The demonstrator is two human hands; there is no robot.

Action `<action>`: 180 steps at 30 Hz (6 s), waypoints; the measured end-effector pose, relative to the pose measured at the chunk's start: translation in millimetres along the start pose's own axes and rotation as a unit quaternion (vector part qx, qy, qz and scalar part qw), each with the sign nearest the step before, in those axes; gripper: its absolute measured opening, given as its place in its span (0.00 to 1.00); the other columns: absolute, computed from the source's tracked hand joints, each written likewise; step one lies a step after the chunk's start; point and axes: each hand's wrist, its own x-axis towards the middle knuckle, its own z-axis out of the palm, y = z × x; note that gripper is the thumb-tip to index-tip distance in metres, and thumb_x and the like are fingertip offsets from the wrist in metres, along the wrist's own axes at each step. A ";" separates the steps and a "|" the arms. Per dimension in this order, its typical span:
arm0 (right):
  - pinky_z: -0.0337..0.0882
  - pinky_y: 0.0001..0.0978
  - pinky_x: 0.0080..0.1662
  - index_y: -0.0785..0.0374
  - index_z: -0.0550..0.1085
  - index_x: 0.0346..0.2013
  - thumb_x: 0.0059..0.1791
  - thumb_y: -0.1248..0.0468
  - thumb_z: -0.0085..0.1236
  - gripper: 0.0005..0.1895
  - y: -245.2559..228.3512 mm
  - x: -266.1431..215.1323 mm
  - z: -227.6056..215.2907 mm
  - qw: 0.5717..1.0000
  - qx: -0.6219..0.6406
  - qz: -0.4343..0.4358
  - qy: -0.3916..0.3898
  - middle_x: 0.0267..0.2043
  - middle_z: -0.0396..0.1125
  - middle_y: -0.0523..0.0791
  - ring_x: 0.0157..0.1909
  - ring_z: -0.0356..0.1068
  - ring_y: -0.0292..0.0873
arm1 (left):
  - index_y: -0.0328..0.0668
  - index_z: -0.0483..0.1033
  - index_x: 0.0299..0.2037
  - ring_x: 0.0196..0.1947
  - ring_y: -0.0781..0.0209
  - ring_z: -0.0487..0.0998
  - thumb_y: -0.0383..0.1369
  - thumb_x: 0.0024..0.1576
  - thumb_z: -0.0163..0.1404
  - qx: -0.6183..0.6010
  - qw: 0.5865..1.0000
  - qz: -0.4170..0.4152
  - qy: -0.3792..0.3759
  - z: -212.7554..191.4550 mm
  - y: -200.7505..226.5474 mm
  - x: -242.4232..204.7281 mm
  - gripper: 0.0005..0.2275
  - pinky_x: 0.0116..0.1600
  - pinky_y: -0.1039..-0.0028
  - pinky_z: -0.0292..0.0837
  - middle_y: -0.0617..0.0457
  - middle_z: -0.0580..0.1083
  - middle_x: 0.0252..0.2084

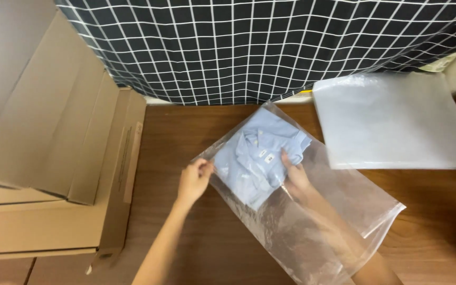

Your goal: The person retrieves a cardboard box, opens it, and removes a folded light blue shirt in a plastic bag. They then place the shirt on the table, open a new plastic bag, and prepare to repack the shirt.

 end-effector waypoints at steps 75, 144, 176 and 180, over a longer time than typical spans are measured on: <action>0.48 0.60 0.54 0.67 0.49 0.60 0.45 0.62 0.44 0.31 -52.5 -31.6 -274.1 0.980 -0.081 0.001 0.184 0.60 0.46 0.58 0.62 0.45 0.56 | 0.54 0.73 0.30 0.38 0.49 0.74 0.43 0.56 0.45 0.026 0.944 -0.122 0.306 81.4 -59.9 118.5 0.09 0.43 0.62 0.69 0.55 0.75 0.27; 0.70 0.26 0.22 0.65 0.67 0.26 0.45 0.58 0.52 0.12 102.9 2.1 -92.1 0.958 -0.199 0.134 -0.156 0.22 0.64 0.45 0.21 0.68 0.40 | 0.46 0.74 0.18 0.18 0.58 0.75 0.45 0.54 0.42 -0.150 0.978 -0.088 0.116 52.7 -11.2 -165.2 0.17 0.24 0.72 0.69 0.51 0.72 0.15; 0.51 0.20 0.09 0.66 0.64 0.18 0.48 0.59 0.47 0.17 164.0 -51.4 -101.9 0.891 -0.301 0.082 -0.329 0.07 0.51 0.47 0.06 0.55 0.39 | 0.38 0.66 0.20 0.14 0.63 0.67 0.30 0.57 0.36 -0.395 0.898 -0.140 0.135 143.5 -28.8 -207.2 0.13 0.24 0.76 0.64 0.52 0.62 0.11; 0.51 0.19 0.10 0.64 0.65 0.18 0.47 0.60 0.48 0.15 168.5 -36.0 -108.1 0.911 -0.299 0.066 -0.277 0.07 0.52 0.47 0.07 0.53 0.37 | 0.39 0.66 0.20 0.13 0.64 0.66 0.30 0.57 0.36 -0.402 0.896 -0.125 0.140 155.9 -53.8 -207.0 0.13 0.23 0.79 0.63 0.54 0.61 0.11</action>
